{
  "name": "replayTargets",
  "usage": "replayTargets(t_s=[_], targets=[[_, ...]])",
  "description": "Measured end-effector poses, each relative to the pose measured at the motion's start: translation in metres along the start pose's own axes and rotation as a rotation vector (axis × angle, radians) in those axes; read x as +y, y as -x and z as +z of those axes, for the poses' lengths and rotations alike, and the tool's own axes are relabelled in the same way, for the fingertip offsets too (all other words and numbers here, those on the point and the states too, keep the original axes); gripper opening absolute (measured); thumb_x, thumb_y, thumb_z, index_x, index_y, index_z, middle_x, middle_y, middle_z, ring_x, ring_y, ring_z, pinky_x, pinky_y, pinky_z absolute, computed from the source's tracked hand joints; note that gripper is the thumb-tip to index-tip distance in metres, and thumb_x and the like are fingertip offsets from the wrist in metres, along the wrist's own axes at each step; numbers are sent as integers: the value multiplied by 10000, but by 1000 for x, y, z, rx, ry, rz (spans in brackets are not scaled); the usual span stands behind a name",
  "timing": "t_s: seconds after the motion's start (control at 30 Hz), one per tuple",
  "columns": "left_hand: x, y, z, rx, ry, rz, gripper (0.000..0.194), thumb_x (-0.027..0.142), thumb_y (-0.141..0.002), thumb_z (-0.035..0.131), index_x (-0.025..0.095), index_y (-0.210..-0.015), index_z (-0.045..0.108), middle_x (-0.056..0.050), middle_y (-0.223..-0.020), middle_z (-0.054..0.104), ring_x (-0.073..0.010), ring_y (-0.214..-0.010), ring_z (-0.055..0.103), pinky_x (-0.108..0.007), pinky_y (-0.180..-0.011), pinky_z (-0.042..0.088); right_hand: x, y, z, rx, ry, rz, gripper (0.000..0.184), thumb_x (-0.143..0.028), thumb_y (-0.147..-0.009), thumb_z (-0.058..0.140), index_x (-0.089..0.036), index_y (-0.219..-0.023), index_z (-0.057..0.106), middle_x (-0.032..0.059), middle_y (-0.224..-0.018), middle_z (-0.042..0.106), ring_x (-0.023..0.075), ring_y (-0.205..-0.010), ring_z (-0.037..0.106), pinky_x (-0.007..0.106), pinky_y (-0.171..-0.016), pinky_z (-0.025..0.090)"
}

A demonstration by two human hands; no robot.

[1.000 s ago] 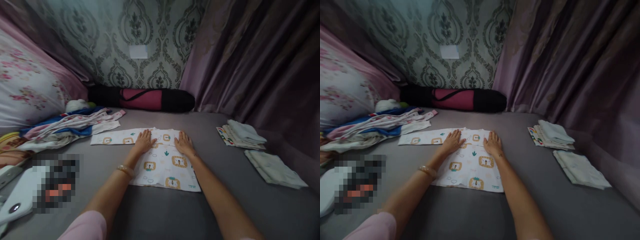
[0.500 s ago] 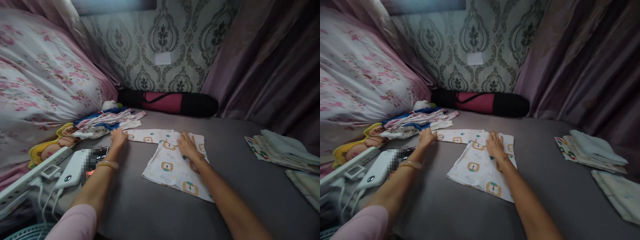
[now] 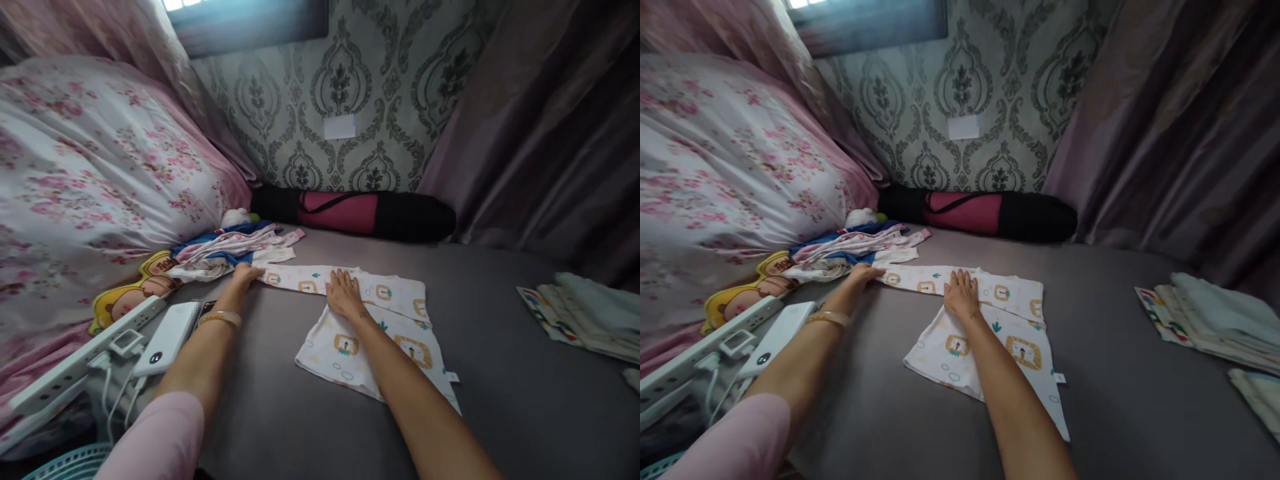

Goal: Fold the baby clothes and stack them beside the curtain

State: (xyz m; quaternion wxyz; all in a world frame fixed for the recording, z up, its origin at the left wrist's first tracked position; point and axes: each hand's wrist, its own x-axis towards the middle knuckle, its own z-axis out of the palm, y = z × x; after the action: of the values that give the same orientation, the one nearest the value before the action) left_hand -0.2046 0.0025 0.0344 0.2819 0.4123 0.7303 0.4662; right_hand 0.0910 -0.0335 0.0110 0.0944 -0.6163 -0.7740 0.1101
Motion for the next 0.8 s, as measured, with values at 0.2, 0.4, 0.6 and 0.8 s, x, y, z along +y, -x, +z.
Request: replayTargets(t_s=[0.2,0.4,0.6,0.8], targets=[[33,4,-9,-71,284,-101,225,206,-540,687,149,-731,583,-2,-641,607,-147,-606,593,-233,-554,478,-2,1,5,70,13,16,552,-369,-957,255,-164,-1462,350,103,-1545,272,268,-1416,181,444,-1129,57],[86,17,6,-148,676,-67,164,114,-580,606,153,-729,551,8,-623,607,-139,-589,591,-228,-537,498,-3,0,8,84,6,19,553,-363,-949,262,-172,-1459,358,102,-1540,281,279,-1410,186,456,-1122,61],[139,70,47,-341,1007,-121,54,120,-687,613,149,-710,573,-4,-648,639,-144,-644,638,-257,-667,527,-6,1,1,50,-5,39,556,-351,-935,277,-165,-1453,357,103,-1539,278,285,-1410,171,451,-1112,66],[163,130,100,-474,1081,-174,98,146,-690,648,149,-734,561,12,-627,622,-121,-572,615,-240,-618,505,-13,-8,-18,5,-27,85,537,-440,-865,415,-207,-1346,465,130,-1378,462,317,-1285,355,466,-1029,248]])
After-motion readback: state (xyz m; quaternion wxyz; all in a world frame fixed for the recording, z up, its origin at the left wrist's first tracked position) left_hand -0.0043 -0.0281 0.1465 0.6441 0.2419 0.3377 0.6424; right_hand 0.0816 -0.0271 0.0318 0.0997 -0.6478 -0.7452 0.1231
